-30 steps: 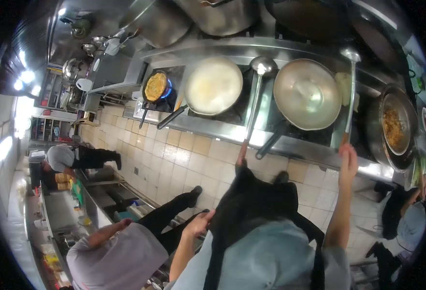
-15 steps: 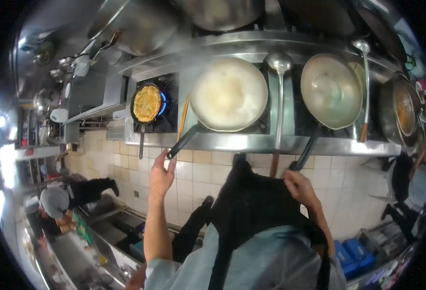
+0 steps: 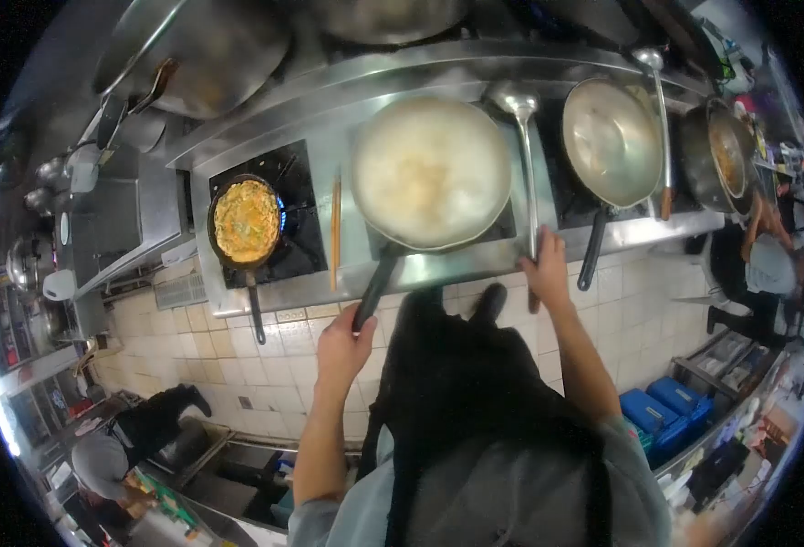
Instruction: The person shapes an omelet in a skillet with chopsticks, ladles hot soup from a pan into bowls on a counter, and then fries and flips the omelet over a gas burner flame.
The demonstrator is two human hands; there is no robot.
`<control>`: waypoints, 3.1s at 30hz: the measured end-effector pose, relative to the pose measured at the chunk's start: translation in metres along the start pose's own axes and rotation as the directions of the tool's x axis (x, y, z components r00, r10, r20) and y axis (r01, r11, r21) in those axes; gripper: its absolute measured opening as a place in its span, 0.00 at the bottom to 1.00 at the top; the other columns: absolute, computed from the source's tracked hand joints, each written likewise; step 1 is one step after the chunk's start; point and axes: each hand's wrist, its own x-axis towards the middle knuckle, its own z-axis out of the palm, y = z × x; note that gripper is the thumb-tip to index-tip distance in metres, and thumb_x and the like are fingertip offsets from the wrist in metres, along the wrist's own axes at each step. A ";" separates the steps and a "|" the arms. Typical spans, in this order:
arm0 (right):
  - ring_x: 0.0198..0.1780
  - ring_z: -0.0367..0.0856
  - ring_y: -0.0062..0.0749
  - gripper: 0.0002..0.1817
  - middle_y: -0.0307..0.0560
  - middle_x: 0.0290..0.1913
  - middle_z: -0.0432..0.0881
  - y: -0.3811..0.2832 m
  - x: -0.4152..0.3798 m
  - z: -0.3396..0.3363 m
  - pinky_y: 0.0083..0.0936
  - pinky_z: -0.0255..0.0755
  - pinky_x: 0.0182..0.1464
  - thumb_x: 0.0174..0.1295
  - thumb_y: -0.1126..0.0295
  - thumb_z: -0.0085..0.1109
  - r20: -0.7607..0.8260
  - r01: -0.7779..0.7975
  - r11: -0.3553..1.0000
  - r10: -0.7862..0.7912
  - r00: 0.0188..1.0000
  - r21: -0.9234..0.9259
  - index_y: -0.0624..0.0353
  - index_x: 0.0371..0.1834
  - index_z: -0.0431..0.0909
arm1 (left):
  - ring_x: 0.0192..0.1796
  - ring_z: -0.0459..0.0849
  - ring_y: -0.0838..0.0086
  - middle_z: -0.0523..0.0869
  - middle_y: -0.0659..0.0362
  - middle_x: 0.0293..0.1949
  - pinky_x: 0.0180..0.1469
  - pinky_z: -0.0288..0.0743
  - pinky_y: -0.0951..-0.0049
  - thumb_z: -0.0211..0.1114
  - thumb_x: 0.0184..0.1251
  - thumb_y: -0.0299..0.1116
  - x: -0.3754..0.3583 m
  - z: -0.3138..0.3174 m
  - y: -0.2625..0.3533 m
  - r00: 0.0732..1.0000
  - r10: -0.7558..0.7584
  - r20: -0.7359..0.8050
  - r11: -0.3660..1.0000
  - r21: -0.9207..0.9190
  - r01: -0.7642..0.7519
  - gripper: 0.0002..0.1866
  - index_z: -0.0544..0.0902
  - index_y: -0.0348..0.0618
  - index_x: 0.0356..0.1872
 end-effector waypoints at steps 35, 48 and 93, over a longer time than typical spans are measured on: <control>0.16 0.66 0.17 0.20 0.33 0.21 0.68 -0.172 -0.046 -0.114 0.20 0.63 0.15 0.69 0.71 0.55 0.635 -0.618 0.667 0.274 0.723 0.416 0.64 0.63 0.69 | 0.43 0.85 0.45 0.85 0.40 0.42 0.44 0.80 0.56 0.67 0.62 0.26 -0.010 0.004 -0.034 0.967 0.218 -0.132 0.974 -0.034 -0.224 0.24 0.76 0.37 0.60; 0.15 0.62 0.15 0.24 0.34 0.24 0.68 -0.176 -0.051 -0.123 0.18 0.58 0.12 0.67 0.66 0.58 0.808 -0.778 0.406 0.140 0.572 0.480 0.65 0.64 0.69 | 0.46 0.84 0.46 0.84 0.41 0.44 0.48 0.79 0.55 0.66 0.60 0.23 -0.015 0.009 -0.031 0.965 0.206 -0.161 0.976 -0.036 -0.214 0.26 0.75 0.37 0.62; 0.13 0.67 0.17 0.19 0.33 0.20 0.70 -0.171 -0.079 -0.164 0.18 0.62 0.12 0.66 0.77 0.56 0.733 -0.658 0.696 0.282 0.619 0.288 0.61 0.60 0.72 | 0.52 0.86 0.55 0.84 0.42 0.53 0.52 0.81 0.61 0.73 0.60 0.28 -0.017 -0.012 -0.018 0.948 0.217 -0.233 0.974 -0.009 -0.226 0.29 0.76 0.36 0.63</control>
